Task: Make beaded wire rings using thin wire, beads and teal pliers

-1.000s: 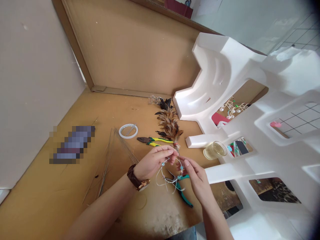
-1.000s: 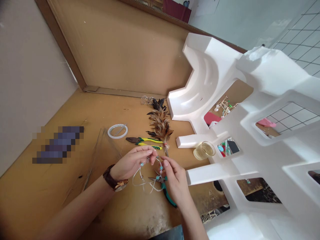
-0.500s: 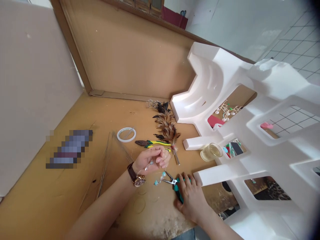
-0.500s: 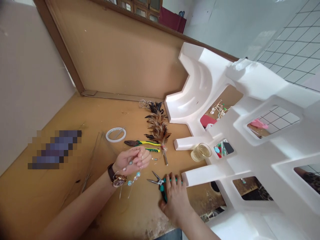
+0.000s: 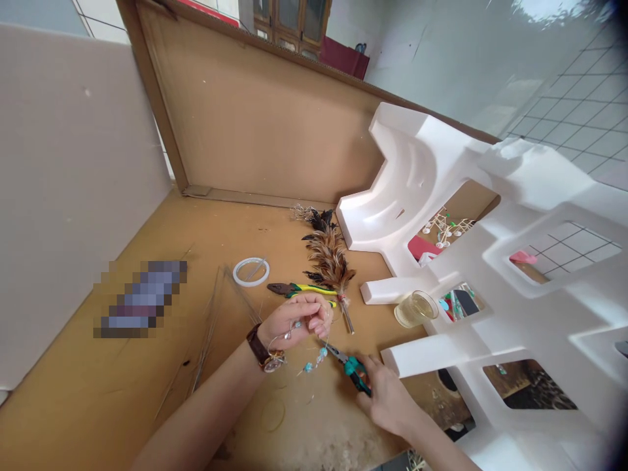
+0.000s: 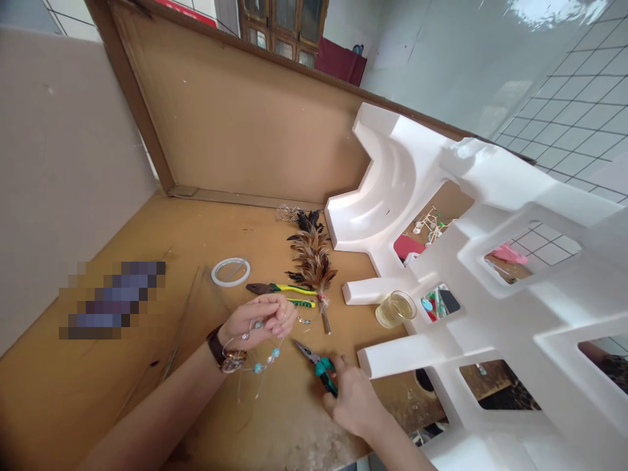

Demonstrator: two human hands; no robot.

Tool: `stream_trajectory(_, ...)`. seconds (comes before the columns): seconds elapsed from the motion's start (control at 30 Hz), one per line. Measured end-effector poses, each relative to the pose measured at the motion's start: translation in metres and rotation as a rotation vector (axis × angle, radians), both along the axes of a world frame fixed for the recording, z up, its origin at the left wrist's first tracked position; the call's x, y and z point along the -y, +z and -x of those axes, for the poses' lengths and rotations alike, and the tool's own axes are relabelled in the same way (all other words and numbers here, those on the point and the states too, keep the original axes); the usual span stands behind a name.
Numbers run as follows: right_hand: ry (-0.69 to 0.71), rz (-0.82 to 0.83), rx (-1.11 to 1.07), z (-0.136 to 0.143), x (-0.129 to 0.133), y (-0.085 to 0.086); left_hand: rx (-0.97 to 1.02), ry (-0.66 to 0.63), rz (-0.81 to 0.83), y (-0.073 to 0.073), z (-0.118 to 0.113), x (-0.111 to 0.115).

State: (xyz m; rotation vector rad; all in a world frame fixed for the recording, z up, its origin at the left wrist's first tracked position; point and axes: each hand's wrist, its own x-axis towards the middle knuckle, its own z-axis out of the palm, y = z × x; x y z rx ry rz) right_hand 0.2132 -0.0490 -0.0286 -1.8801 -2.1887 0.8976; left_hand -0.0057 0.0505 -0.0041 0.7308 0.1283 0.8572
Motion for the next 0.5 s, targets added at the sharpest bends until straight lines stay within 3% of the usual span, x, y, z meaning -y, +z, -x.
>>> stream_trajectory(0.13, -0.083, 0.311, -0.809, -0.014, -0.004, 0.028, -0.187, 0.109, -0.061, 0.005, 0.005, -0.002)
stream_trajectory(0.23, -0.097, 0.447, -0.995, -0.018, -0.006, 0.047, -0.406, 0.190, -0.115, 0.013, 0.007, -0.001)
stream_trajectory(0.3, -0.049, 0.405, -0.832, -0.016, -0.006, 0.057, -0.529, 0.230, -0.142, 0.018, 0.007, 0.001)
stream_trajectory(0.43, 0.007, -0.035, -0.216, -0.013, -0.006, 0.072, -0.622, 0.285, -0.207, 0.027, 0.009, 0.005)
stream_trajectory(0.5, 0.045, -0.185, -0.028, -0.014, -0.005, 0.078, -0.638, 0.302, -0.257, 0.030, 0.010, 0.007)
